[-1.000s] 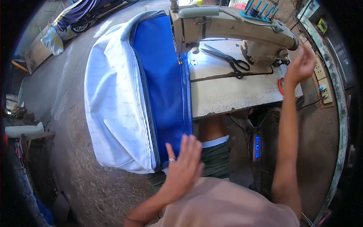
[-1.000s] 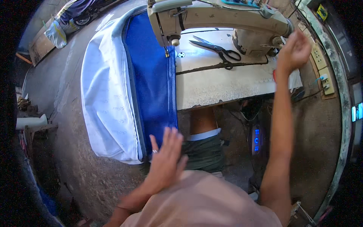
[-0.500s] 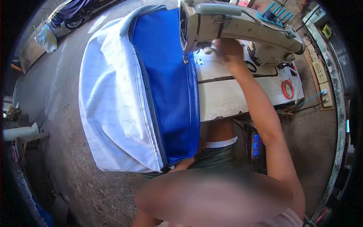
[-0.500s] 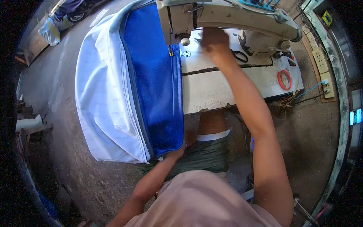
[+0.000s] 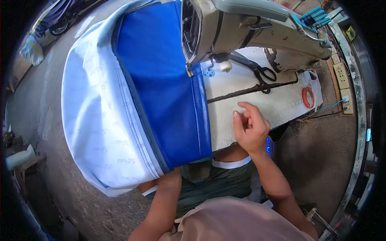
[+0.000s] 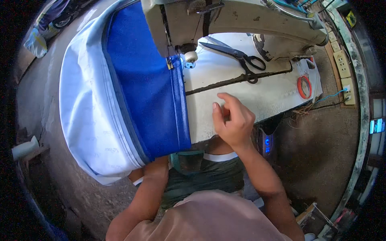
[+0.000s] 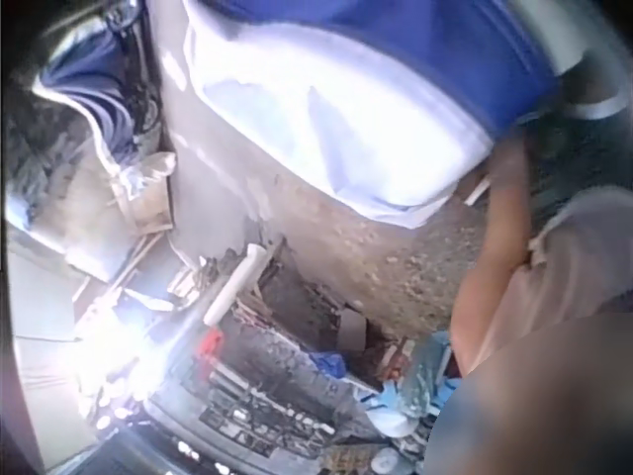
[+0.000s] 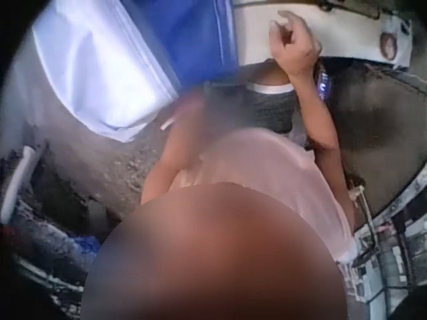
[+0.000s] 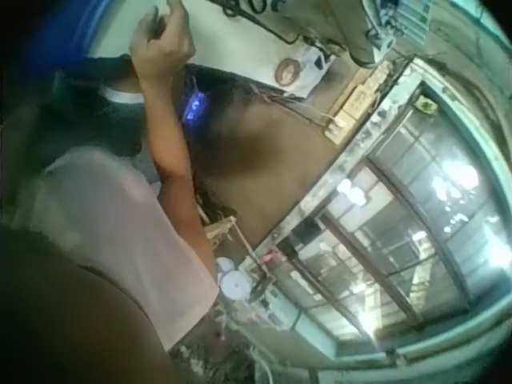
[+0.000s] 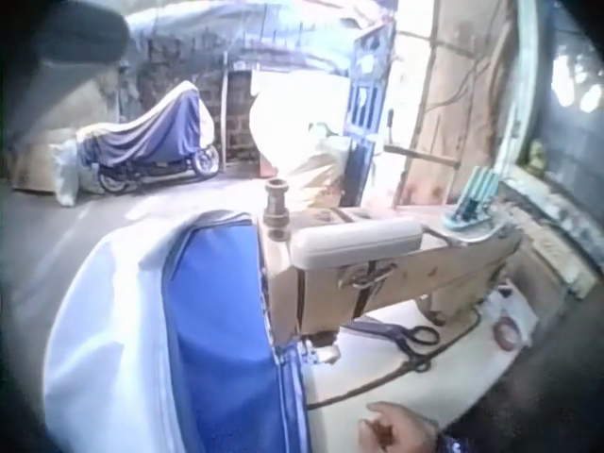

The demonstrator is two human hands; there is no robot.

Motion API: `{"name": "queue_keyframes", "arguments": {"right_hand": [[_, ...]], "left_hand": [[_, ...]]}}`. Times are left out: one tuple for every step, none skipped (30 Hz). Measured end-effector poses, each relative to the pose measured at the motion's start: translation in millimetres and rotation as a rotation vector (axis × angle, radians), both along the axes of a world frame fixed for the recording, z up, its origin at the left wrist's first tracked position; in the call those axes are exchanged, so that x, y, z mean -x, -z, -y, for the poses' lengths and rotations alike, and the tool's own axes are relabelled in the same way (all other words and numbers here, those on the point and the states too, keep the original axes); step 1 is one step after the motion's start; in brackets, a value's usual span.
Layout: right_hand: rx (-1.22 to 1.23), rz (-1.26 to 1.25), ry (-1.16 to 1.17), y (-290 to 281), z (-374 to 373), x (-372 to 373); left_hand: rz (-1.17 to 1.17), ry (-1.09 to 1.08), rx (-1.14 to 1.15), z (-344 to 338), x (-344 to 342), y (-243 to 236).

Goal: Use an industrial sewing machine to stitch together pieces of upholstery fabric.

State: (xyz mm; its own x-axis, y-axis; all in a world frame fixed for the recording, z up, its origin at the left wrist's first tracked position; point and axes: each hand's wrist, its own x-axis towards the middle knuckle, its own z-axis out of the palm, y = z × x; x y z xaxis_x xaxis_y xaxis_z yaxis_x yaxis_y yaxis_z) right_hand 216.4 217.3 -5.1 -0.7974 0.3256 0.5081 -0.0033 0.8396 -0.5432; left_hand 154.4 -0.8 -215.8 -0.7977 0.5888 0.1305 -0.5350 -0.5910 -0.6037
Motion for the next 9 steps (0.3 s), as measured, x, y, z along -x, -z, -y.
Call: {"name": "queue_keyframes", "arguments": {"right_hand": [[-0.003,0.007,0.007,1,1,2],[-0.015,-0.001,-0.002,2,3,2],[-0.030,-0.008,-0.010,2,4,3],[-0.051,-0.009,-0.012,2,4,2],[-0.077,-0.012,-0.010,1,1,0],[-0.081,-0.001,-0.009,0,1,0],[-0.107,0.014,-0.022,-1,1,-1],[-0.135,0.028,-0.034,-2,0,-1],[-0.154,0.042,-0.050,0,0,0]], "left_hand": [[0.007,0.007,-0.003,-1,1,13],[-0.011,-0.052,0.029,0,-4,25],[-0.028,-0.110,0.058,5,-8,38],[-0.040,-0.162,0.083,10,-19,53],[-0.052,-0.208,0.103,20,-39,70],[-0.069,-0.262,0.131,36,-58,85],[-0.084,-0.314,0.157,36,-70,100],[-0.099,-0.364,0.183,43,-84,113],[-0.116,-0.418,0.216,46,-91,128]]}}
